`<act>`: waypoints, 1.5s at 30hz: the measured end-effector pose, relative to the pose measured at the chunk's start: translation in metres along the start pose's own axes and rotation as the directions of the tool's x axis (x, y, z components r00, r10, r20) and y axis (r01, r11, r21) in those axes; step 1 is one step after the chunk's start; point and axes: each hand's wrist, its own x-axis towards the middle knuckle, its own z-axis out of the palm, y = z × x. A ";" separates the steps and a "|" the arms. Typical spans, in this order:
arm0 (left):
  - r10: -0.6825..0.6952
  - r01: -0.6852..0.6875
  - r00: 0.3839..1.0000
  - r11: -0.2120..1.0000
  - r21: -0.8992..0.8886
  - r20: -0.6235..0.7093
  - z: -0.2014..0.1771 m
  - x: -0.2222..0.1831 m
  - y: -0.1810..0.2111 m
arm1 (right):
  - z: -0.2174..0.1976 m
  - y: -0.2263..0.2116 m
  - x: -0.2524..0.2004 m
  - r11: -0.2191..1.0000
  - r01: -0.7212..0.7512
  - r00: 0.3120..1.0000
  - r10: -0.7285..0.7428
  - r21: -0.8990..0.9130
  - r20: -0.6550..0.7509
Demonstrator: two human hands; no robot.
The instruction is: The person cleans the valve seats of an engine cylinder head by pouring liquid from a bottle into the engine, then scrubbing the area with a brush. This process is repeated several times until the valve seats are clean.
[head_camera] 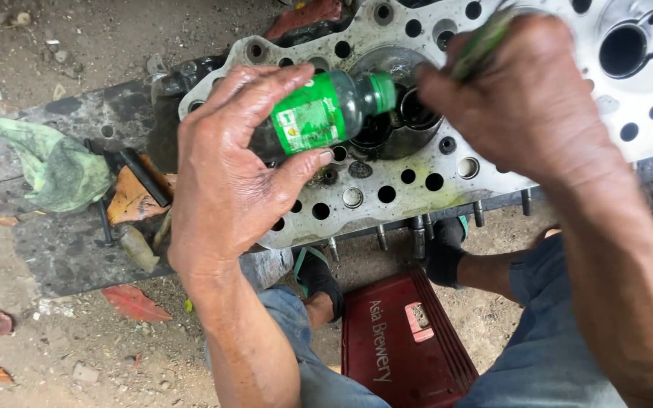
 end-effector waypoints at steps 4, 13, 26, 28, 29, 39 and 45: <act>-0.011 0.012 1.000 1.000 -0.013 0.013 0.001 0.003 0.000 | 0.026 0.018 0.003 0.992 0.077 0.995 -0.069 0.104 -0.072; -0.019 0.019 1.000 1.000 -0.019 0.020 0.002 0.004 0.001 | 0.014 0.002 0.006 0.997 -0.051 0.999 0.052 0.063 -0.016; 0.013 -0.012 0.999 1.000 -0.021 0.044 0.003 0.003 0.002 | 0.003 0.005 -0.001 0.997 0.068 0.982 -0.073 -0.032 -0.175; -0.026 0.026 0.999 1.000 0.001 0.038 0.003 0.004 0.007 | 0.022 0.011 0.011 0.992 -0.096 0.993 0.091 0.076 0.069; -0.014 0.014 0.999 1.000 0.002 0.036 0.002 0.008 0.006 | 0.012 0.009 0.009 0.993 -0.095 0.994 0.091 0.073 0.057; -0.018 0.018 0.999 1.000 0.001 0.027 0.002 0.005 0.000 | -0.011 -0.004 0.010 0.995 -0.083 0.994 0.079 0.053 0.074; -0.024 0.025 1.000 0.998 -0.056 0.008 0.000 0.003 -0.006 | -0.022 0.001 0.001 0.991 0.082 0.985 -0.064 0.105 -0.162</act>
